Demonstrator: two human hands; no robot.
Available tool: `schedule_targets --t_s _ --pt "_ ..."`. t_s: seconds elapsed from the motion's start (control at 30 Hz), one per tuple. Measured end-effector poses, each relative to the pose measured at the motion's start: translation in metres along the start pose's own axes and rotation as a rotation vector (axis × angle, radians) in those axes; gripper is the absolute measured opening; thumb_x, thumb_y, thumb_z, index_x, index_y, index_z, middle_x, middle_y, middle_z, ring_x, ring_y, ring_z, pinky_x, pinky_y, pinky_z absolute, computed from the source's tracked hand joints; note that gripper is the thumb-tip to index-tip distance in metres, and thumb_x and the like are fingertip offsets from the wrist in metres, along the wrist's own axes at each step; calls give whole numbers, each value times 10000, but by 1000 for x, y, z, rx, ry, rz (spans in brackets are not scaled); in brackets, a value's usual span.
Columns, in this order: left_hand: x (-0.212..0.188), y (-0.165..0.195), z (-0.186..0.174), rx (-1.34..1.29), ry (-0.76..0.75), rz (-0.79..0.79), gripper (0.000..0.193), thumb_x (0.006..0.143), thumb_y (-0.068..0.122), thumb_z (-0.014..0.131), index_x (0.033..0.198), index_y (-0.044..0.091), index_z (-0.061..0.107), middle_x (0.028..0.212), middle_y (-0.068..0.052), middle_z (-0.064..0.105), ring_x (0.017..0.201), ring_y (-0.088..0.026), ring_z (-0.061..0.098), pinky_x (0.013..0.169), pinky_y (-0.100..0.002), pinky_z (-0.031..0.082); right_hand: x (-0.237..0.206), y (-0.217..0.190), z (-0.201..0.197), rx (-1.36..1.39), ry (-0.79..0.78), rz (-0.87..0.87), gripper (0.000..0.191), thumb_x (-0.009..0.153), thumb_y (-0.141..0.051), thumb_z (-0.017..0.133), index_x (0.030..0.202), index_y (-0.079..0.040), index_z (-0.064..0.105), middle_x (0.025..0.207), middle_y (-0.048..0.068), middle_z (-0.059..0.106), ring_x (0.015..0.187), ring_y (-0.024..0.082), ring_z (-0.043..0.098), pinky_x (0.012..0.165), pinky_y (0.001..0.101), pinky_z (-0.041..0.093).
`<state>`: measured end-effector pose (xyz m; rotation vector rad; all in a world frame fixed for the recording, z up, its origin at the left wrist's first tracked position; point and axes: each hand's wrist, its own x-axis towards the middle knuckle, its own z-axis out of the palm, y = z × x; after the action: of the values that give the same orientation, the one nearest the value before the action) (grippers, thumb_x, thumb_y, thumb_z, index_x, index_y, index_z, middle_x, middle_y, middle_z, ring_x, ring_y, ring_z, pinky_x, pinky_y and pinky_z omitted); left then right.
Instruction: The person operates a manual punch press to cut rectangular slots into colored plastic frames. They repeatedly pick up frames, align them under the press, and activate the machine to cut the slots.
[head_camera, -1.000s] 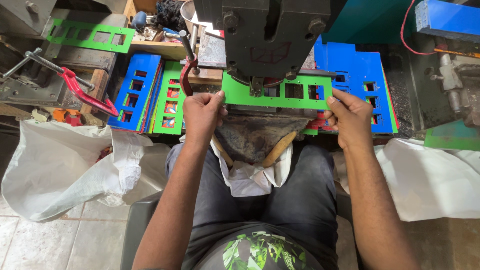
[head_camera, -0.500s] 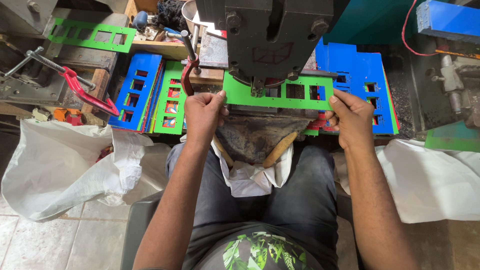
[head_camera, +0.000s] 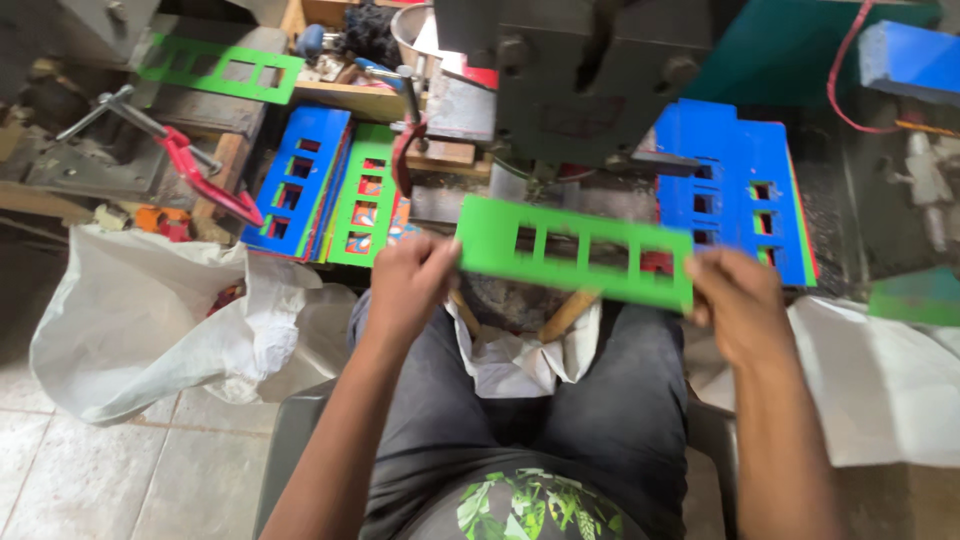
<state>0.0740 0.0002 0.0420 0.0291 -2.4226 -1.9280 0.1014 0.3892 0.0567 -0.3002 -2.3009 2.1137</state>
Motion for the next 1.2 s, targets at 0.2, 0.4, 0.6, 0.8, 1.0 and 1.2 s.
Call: schedule_targets --t_s 0.2,0.4,0.6,0.8,1.0,1.2 --pt "-21 -58 -118 -107 -227 -171 273 936 243 717 791 12 718 615 -15 648 513 -71 571 467 -250 439 -56 34 82 101 -635 488 312 815 -62 741 1124 -27 710 751 45 675 506 82 529 409 211 347" --pt "36 -69 -188 692 313 369 399 953 273 812 1085 -93 724 793 -129 712 650 -139 681 611 -320 497 -89 50 267 512 -746 449 186 950 -77 642 1087 46 625 978 169 726 672 155 622 586 273 488" --pt "19 -72 -199 238 307 -34 285 925 206 752 1076 -36 757 797 -119 750 657 -141 709 628 -295 545 -30 34 410 545 -492 337 194 999 -75 574 1154 27 631 944 120 691 715 138 627 615 274 514" --pt "-10 -83 -169 126 191 -67 295 947 194 737 1101 -57 726 869 -93 750 724 -122 718 661 -257 563 -4 28 385 194 -608 434 332 1035 -291 573 957 17 669 750 86 727 509 136 621 411 270 458" --pt "0 -68 -129 139 -116 -227 290 919 220 719 1052 -33 764 827 -94 770 668 -143 694 634 -287 549 -44 15 170 -505 -520 -31 237 777 -65 688 986 -77 799 861 17 803 764 99 743 687 271 591" --pt "-19 -26 -27 339 -453 -192 307 886 286 717 1043 31 784 774 -102 783 629 -160 708 628 -326 565 20 -6 15 -1350 407 -477 485 789 -461 835 1101 -92 790 1122 231 679 1004 432 630 811 507 521"
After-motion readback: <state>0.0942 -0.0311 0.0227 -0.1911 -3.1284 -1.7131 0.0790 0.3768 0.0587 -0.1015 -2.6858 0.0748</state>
